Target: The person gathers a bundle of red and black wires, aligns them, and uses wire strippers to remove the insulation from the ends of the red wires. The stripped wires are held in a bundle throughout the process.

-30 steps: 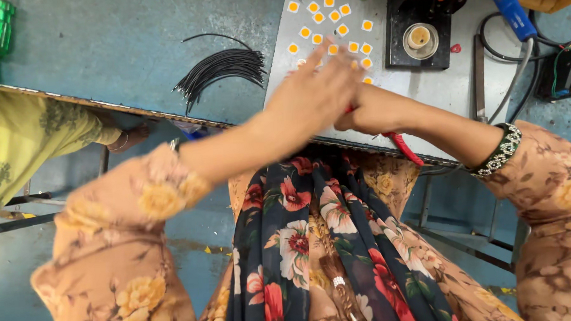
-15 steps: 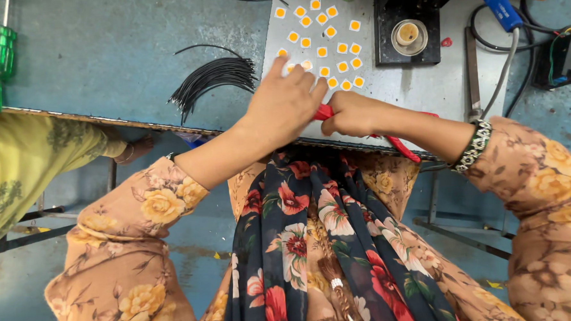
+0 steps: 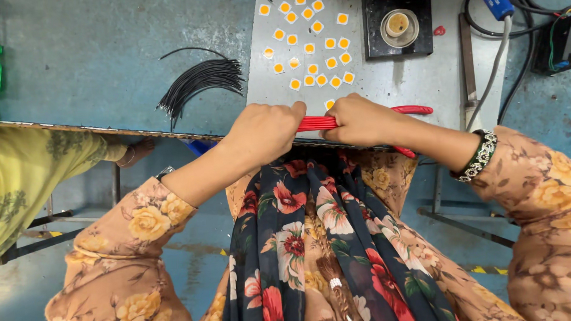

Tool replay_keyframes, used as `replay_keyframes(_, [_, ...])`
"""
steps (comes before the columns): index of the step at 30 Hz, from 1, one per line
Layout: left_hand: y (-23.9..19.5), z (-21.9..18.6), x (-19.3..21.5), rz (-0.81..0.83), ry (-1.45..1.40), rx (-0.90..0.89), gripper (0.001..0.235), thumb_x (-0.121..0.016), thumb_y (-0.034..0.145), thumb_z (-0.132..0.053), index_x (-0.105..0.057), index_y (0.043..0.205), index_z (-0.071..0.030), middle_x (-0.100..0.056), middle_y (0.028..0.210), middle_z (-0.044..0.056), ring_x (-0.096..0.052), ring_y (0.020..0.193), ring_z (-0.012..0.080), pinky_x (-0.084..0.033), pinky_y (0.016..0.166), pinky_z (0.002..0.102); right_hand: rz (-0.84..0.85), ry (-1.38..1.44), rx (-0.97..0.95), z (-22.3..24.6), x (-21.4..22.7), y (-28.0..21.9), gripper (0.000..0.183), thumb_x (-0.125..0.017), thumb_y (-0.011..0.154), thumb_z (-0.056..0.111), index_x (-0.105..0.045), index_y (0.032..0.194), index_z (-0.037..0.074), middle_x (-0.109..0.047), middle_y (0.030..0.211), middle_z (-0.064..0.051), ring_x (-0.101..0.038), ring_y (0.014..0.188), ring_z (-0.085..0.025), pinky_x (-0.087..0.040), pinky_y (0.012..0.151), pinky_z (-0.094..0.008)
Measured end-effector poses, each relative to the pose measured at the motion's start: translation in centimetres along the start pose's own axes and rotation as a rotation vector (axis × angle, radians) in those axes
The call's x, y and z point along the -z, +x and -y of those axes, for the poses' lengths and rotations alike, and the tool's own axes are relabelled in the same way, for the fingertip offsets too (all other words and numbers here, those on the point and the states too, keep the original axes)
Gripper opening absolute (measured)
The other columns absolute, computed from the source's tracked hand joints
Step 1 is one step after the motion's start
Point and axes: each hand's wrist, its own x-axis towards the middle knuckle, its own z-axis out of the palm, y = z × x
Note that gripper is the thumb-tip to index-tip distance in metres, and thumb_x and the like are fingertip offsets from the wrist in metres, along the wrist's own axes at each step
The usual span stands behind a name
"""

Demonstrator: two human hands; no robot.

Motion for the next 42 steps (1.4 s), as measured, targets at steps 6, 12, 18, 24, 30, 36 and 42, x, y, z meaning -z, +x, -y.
replay_keyframes(6, [1.8, -1.1, -0.4, -0.337, 0.036, -0.100, 0.024, -0.066, 0.068, -0.009, -0.055, 0.088, -0.004, -0.068, 0.072, 0.014, -0.071, 0.068, 0.0332, -0.055, 0.061, 0.047, 0.043, 0.037, -0.045, -0.2, -1.7, 2.1, 0.036, -0.068, 0.083, 0.030, -0.070, 0.086, -0.006, -0.068, 0.075, -0.027, -0.070, 0.074, -0.041, -0.054, 0.070, -0.048])
replay_keyframes(12, [2.7, -1.9, -1.4, -0.056, -0.184, 0.065, 0.027, -0.060, 0.079, 0.000, -0.055, 0.105, 0.004, -0.068, 0.072, 0.021, -0.070, 0.072, 0.0402, -0.053, 0.062, 0.052, -0.042, 0.048, 0.141, 1.2, 0.0, 2.1, 0.032, -0.069, 0.076, 0.029, -0.071, 0.080, -0.003, -0.070, 0.074, -0.022, -0.070, 0.072, -0.041, -0.054, 0.068, -0.048])
replay_keyframes(18, [1.5, -1.6, -1.1, 0.057, -0.211, 0.131, 0.014, -0.059, 0.084, -0.005, -0.058, 0.096, 0.001, -0.067, 0.074, 0.025, -0.067, 0.074, 0.0456, -0.051, 0.066, 0.057, 0.010, -0.280, -0.053, 1.8, 1.5, -0.6, 0.030, -0.069, 0.077, 0.033, -0.073, 0.076, 0.003, -0.068, 0.067, -0.022, -0.068, 0.071, -0.042, -0.054, 0.067, -0.053])
replay_keyframes(24, [1.9, -2.0, -2.0, 0.096, -0.195, 0.118, 0.018, -0.064, 0.083, -0.015, -0.061, 0.092, 0.001, -0.068, 0.074, 0.024, -0.067, 0.072, 0.0451, -0.052, 0.064, 0.056, 0.037, -0.291, -0.021, 1.3, 0.5, -0.6, 0.034, -0.065, 0.081, 0.032, -0.073, 0.079, -0.001, -0.069, 0.076, -0.025, -0.068, 0.077, -0.044, -0.053, 0.070, -0.054])
replay_keyframes(30, [3.1, -2.5, -2.6, 0.057, -0.122, 0.106, 0.014, -0.063, 0.080, -0.011, -0.063, 0.089, -0.001, -0.069, 0.079, 0.024, -0.069, 0.078, 0.0418, -0.055, 0.070, 0.053, 0.064, -0.249, -0.035, 1.9, 0.4, 0.5, 0.032, -0.064, 0.077, 0.028, -0.071, 0.082, -0.003, -0.069, 0.080, -0.027, -0.069, 0.081, -0.044, -0.052, 0.071, -0.055])
replay_keyframes(36, [1.9, -2.4, -0.5, 0.272, -0.498, 0.073, 0.035, -0.058, 0.101, -0.032, -0.054, 0.100, 0.002, -0.067, 0.078, 0.025, -0.064, 0.076, 0.0479, -0.049, 0.067, 0.055, 0.154, -0.230, -0.087, 0.7, 0.1, -0.4, 0.038, -0.064, 0.083, 0.036, -0.072, 0.081, -0.001, -0.069, 0.079, -0.027, -0.069, 0.080, -0.045, -0.052, 0.071, -0.055])
replay_keyframes(42, [1.3, -2.9, -1.0, 0.229, -0.486, 0.064, 0.036, -0.053, 0.104, -0.035, -0.049, 0.104, 0.001, -0.066, 0.080, 0.026, -0.063, 0.081, 0.0490, -0.048, 0.069, 0.055, 0.078, -0.257, -0.013, 1.7, 1.7, -2.2, 0.042, -0.068, 0.085, 0.046, -0.073, 0.089, 0.004, -0.070, 0.079, -0.022, -0.068, 0.081, -0.043, -0.051, 0.071, -0.053])
